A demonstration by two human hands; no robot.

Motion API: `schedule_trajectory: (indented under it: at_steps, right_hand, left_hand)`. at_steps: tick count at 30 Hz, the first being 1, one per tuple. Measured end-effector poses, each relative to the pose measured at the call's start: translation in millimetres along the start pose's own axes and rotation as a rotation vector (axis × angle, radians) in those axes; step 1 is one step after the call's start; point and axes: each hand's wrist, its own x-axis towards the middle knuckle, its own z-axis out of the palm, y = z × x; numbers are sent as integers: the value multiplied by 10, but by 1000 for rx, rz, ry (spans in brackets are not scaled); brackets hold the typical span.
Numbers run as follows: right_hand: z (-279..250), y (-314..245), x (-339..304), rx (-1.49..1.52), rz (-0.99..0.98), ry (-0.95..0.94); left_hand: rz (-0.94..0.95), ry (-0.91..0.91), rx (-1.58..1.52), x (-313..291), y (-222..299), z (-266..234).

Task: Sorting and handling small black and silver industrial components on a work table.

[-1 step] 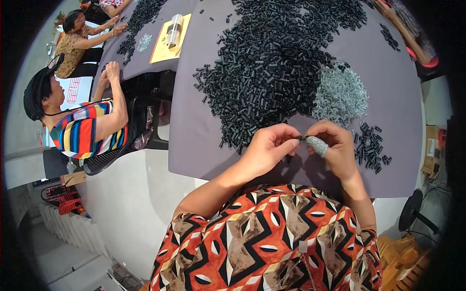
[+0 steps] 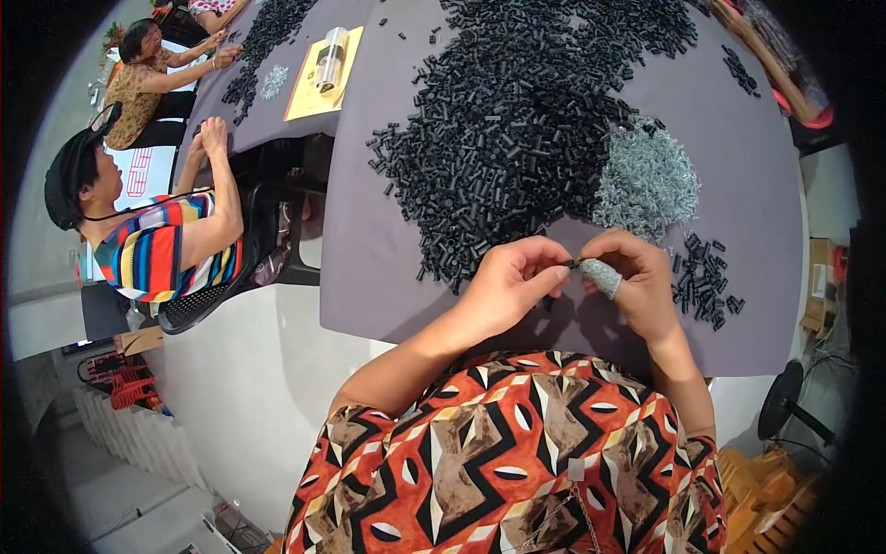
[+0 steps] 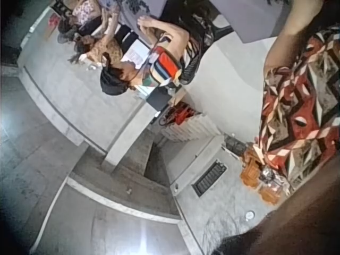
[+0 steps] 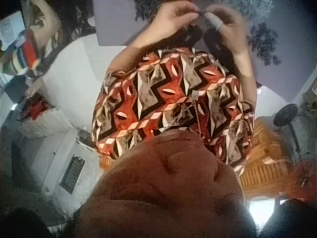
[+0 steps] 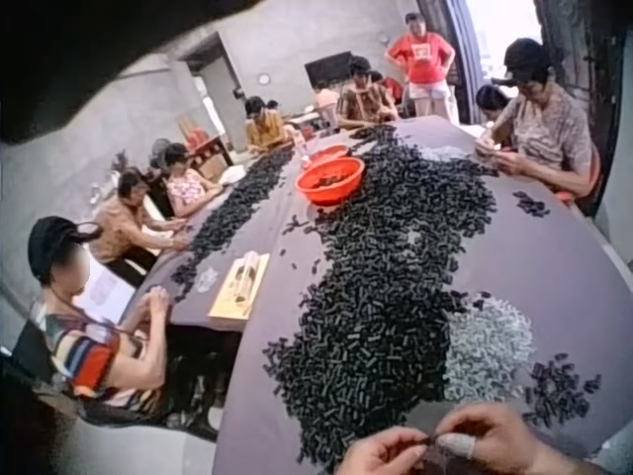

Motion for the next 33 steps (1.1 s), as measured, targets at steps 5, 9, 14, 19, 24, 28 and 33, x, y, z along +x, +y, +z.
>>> schedule_trajectory:
  at_steps: [5, 9, 14, 19, 24, 28, 33]
  right_hand:
    - [11, 56, 7, -9, 17, 0]
    - [33, 41, -11, -139, 3, -1]
    - [73, 56, -50, -179, -127, 49]
    - [7, 19, -63, -153, -90, 34]
    - [-142, 31, -87, 92, 139, -66]
    - [-54, -47, -101, -468, -154, -38]
    - [128, -20, -39, -788, -428, 71]
  left_hand:
    - [-14, -28, -16, 4, -48, -1]
    - [-33, 5, 87, -22, -45, 33]
    - [-46, 10, -153, 7, -53, 107]
    - [-36, -2, -172, 29, -86, 135]
    - [-117, -31, -189, 48, 5, 73]
    - [-70, -21, -332, 66, -39, 116]
    - [-63, 43, -357, 71, -121, 176]
